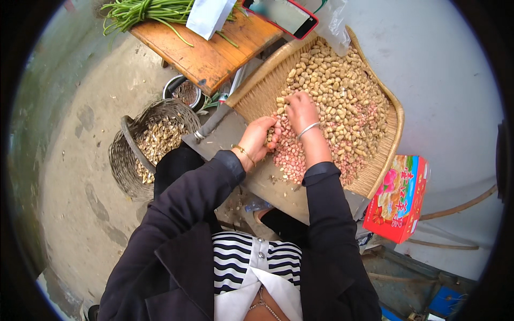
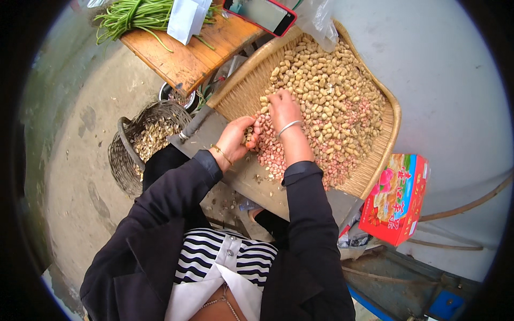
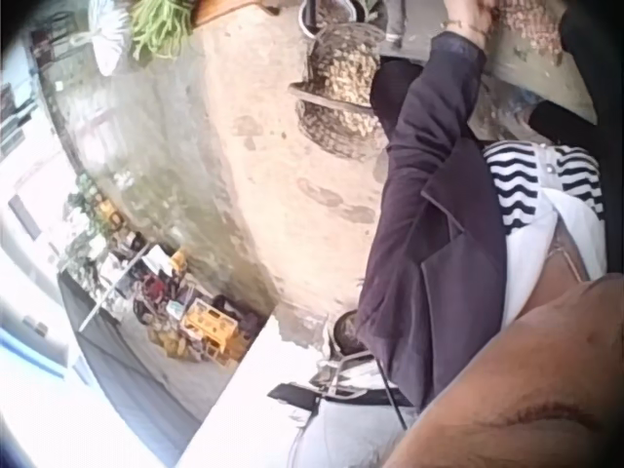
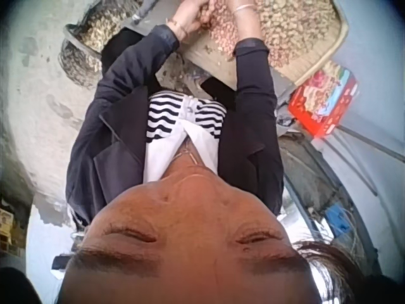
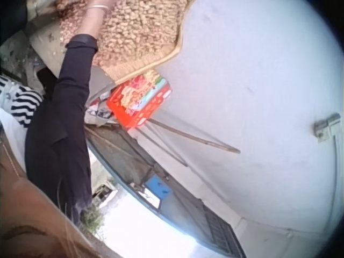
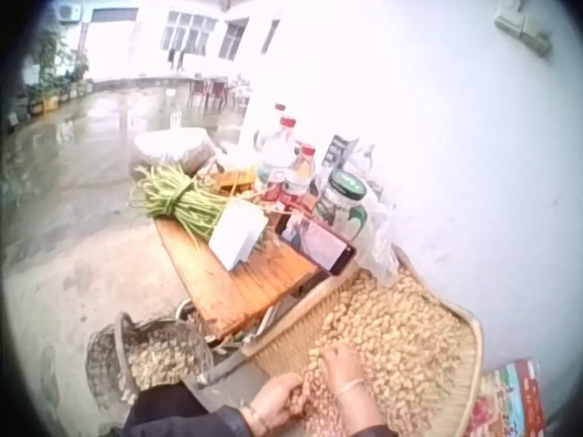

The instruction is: The person sits and shells peanuts by hand, picking them from a large woven tray and placing the shelled kernels into a smaller basket. The person repeatedly picks, cracks, and discards the shells while sorting the peanuts.

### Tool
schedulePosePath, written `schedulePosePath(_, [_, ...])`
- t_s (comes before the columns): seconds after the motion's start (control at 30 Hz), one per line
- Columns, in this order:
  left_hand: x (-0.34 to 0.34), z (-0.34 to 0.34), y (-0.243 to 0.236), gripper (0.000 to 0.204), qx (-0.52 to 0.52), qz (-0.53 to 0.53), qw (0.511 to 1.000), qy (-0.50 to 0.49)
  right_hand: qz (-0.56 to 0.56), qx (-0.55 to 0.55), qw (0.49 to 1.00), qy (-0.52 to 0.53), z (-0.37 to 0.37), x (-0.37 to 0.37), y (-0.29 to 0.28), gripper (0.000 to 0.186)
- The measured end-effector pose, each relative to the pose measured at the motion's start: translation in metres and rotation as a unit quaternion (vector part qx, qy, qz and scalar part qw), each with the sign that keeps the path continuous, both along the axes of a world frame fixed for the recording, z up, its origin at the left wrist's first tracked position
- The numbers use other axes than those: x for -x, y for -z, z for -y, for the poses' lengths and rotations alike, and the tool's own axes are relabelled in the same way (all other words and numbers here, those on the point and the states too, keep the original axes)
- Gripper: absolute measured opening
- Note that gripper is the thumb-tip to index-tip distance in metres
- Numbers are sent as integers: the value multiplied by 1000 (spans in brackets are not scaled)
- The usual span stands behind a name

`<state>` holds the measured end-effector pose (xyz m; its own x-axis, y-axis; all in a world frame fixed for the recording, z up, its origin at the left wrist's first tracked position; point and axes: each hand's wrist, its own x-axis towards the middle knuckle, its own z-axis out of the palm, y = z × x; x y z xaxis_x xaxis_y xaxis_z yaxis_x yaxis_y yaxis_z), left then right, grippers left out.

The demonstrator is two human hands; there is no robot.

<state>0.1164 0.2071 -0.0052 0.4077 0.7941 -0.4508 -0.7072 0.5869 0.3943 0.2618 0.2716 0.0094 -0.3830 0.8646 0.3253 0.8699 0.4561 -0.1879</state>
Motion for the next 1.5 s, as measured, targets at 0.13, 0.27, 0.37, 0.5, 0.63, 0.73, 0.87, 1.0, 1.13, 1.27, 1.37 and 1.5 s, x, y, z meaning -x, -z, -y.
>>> schedulePosePath(0.13, [3, -1, -9, 16, 4, -6, 1000, -2, 115, 0, 992, 52, 7, 3, 6, 20])
schedulePosePath(0.27, [3, -1, -8, 16, -23, -7, 1000, -9, 114, -42, 990, 73, 16, 3, 8, 17])
schedulePosePath(0.37, [3, -1, -4, 16, -28, -29, 999, -20, 63, -55, 993, 83, 13, -2, 12, 20])
schedulePosePath(0.5, [4, -1, -1, 16, -35, -31, 999, -25, 55, -26, 996, 69, 20, 10, 2, 19])
schedulePosePath(0.63, [4, 0, -3, 14, -35, -31, 999, -14, 69, -36, 996, 40, 13, 10, 9, 21])
schedulePosePath(0.73, [5, -1, -5, 13, -41, -50, 998, -19, -69, -21, 996, 50, 12, 1, 12, 15])
schedulePosePath(0.87, [6, 0, -15, 18, -59, -89, 993, -60, -511, 294, 803, 80, 37, 3, -2, 12])
schedulePosePath(1.0, [4, 1, -32, 22, -138, -81, 987, -28, -714, 388, 581, 41, 69, 16, -9, 15])
schedulePosePath(1.13, [1, 3, -22, 22, -149, -105, 983, 8, -753, 371, 540, 68, 80, 15, -4, 15])
schedulePosePath(1.27, [4, -5, -9, 24, -114, -135, 984, -19, -708, 330, 618, 85, 78, 10, -6, 14])
schedulePosePath(1.37, [7, -5, -12, 21, -145, -119, 982, 35, -649, 308, 692, 75, 80, 10, -11, 15])
schedulePosePath(1.5, [5, -3, -12, 23, -188, -99, 976, 49, -647, 315, 691, 70, 82, 10, -11, 15])
